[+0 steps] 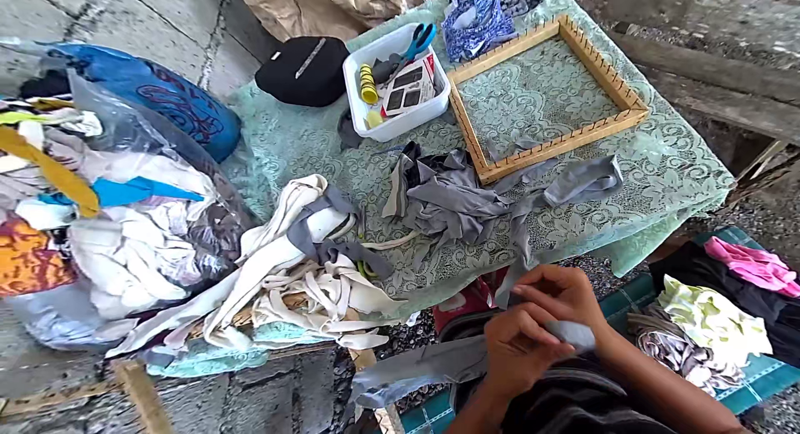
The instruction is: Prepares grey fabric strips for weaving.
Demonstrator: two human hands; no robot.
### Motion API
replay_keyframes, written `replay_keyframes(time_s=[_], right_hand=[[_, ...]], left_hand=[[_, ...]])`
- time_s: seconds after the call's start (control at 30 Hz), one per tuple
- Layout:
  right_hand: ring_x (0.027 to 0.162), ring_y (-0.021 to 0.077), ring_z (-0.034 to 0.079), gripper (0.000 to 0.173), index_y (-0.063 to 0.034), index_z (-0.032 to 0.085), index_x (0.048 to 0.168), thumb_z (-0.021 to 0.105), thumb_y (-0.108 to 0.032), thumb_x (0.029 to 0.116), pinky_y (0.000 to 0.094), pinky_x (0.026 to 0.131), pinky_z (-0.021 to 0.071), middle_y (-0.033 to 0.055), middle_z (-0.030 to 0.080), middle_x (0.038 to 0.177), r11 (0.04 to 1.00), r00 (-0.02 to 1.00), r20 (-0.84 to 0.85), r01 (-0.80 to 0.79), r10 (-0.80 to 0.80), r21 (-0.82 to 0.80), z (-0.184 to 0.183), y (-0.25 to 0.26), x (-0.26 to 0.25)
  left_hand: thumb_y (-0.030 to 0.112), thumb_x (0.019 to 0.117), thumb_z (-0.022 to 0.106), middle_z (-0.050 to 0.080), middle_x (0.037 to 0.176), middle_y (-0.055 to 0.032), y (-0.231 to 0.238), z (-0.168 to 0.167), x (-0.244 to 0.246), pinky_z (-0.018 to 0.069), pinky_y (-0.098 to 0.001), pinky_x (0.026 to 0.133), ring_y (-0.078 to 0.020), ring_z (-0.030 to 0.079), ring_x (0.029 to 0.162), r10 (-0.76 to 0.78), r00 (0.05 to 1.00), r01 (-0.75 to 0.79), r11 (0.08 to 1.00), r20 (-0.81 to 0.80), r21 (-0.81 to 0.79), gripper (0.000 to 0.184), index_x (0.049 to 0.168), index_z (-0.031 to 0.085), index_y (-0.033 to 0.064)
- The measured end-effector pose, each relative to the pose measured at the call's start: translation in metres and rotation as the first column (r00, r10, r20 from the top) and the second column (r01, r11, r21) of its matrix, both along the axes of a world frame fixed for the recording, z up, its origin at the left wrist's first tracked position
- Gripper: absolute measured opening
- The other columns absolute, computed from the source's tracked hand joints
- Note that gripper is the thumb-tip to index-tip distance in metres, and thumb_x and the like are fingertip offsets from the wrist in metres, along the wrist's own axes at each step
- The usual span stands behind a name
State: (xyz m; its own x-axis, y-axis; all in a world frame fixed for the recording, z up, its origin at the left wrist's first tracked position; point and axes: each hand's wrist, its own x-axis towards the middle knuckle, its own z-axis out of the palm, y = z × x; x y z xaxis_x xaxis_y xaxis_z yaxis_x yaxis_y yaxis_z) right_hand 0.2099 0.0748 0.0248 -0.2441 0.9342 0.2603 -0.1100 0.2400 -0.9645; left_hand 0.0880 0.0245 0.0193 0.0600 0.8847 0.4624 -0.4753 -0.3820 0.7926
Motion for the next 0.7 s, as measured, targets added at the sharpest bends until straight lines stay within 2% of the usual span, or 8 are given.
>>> replay_keyframes(time_s=[0.1, 0.2, 0.33, 0.4, 0.47, 0.53, 0.6, 0.7], right_hand=[[0.069, -0.0044, 0.063, 0.007, -0.0077, 0.072, 0.091, 0.066, -0.009, 0.0959, 0.0159, 0.065, 0.0541, -0.0104, 0.07, 0.078, 0.975, 0.987, -0.15, -0.092, 0.062, -0.203, 0.006, 0.006, 0.001], [0.071, -0.0002, 0.068, 0.008, -0.0064, 0.07, 0.094, 0.063, -0.008, 0.0976, 0.0202, 0.068, 0.0592, -0.0084, 0.071, 0.079, 0.964, 0.984, -0.157, -0.116, 0.079, -0.241, 0.002, 0.012, -0.005], [0.068, -0.0021, 0.062, 0.013, -0.0119, 0.065, 0.087, 0.06, -0.01, 0.0987, 0.018, 0.065, 0.053, -0.0107, 0.065, 0.074, 0.96, 0.988, -0.148, -0.073, 0.033, -0.269, -0.003, 0.021, -0.01], [0.078, 0.0001, 0.064, 0.016, -0.0114, 0.066, 0.086, 0.057, -0.011, 0.0991, 0.0197, 0.072, 0.0542, -0.0069, 0.068, 0.087, 0.955, 0.985, -0.171, -0.079, 0.03, -0.287, -0.006, 0.024, -0.01], [0.09, 0.0033, 0.066, 0.018, -0.0103, 0.067, 0.087, 0.055, -0.011, 0.0997, 0.0226, 0.08, 0.0556, -0.003, 0.07, 0.1, 0.949, 0.977, -0.207, -0.115, 0.054, -0.293, -0.01, 0.027, -0.012], [0.091, 0.0048, 0.068, 0.018, -0.0104, 0.067, 0.088, 0.054, -0.011, 0.1003, 0.0248, 0.081, 0.0563, -0.0015, 0.073, 0.101, 0.926, 0.965, -0.25, -0.166, 0.082, -0.339, -0.009, 0.026, -0.014], [0.088, 0.0051, 0.069, 0.018, -0.0111, 0.066, 0.088, 0.054, -0.01, 0.1004, 0.0247, 0.079, 0.057, -0.0012, 0.074, 0.097, 0.898, 0.952, -0.29, -0.212, 0.1, -0.385, -0.005, 0.022, -0.016], [0.09, 0.0062, 0.071, 0.015, -0.0099, 0.067, 0.089, 0.057, -0.007, 0.0996, 0.0249, 0.081, 0.058, 0.0009, 0.075, 0.097, 0.905, 0.935, -0.339, -0.234, 0.108, -0.355, -0.006, 0.017, -0.019]], left_hand=[[0.013, 0.0882, 0.078, 0.073, 0.095, 0.0112, 0.008, -0.011, -0.014, 0.0578, -0.0177, 0.079, 0.0017, 0.068, 0.089, 0.355, 0.93, -0.364, 0.925, -0.09, -0.111, 0.012, 0.094, 0.075, 0.0228], [-0.002, 0.0816, 0.077, 0.074, 0.088, 0.005, 0.018, -0.011, -0.027, 0.0605, -0.0218, 0.074, -0.0032, 0.071, 0.082, 0.53, 0.844, -0.531, 0.8, -0.088, -0.279, 0.018, 0.083, 0.074, 0.0155], [-0.008, 0.0795, 0.074, 0.074, 0.084, 0.0036, 0.018, -0.007, -0.041, 0.0602, -0.0215, 0.075, -0.0035, 0.07, 0.079, 0.522, 0.847, -0.522, 0.78, -0.101, -0.344, 0.019, 0.08, 0.072, 0.011], [-0.002, 0.0804, 0.078, 0.074, 0.087, 0.0041, 0.014, -0.006, -0.042, 0.0602, -0.0212, 0.075, -0.0033, 0.07, 0.081, 0.46, 0.887, -0.449, 0.832, -0.048, -0.326, 0.016, 0.082, 0.074, 0.0136], [0.01, 0.084, 0.081, 0.075, 0.093, 0.0071, 0.009, -0.005, -0.042, 0.0591, -0.0193, 0.077, -0.0009, 0.07, 0.086, 0.316, 0.948, -0.294, 0.913, 0.033, -0.282, 0.011, 0.089, 0.077, 0.0189], [0.012, 0.0856, 0.081, 0.076, 0.097, 0.0067, 0.01, -0.003, -0.041, 0.0587, -0.0185, 0.079, -0.0004, 0.07, 0.089, 0.193, 0.977, -0.165, 0.954, 0.092, -0.251, 0.011, 0.093, 0.078, 0.019], [0.006, 0.0832, 0.08, 0.075, 0.093, 0.0046, 0.013, -0.005, -0.039, 0.059, -0.0199, 0.077, -0.0019, 0.07, 0.086, 0.221, 0.973, -0.195, 0.941, 0.066, -0.278, 0.013, 0.09, 0.077, 0.0165], [-0.007, 0.0777, 0.076, 0.075, 0.088, 0.001, 0.02, -0.01, -0.038, 0.0606, -0.0219, 0.073, -0.0046, 0.071, 0.08, 0.402, 0.913, -0.405, 0.868, -0.071, -0.289, 0.018, 0.082, 0.074, 0.0099]])
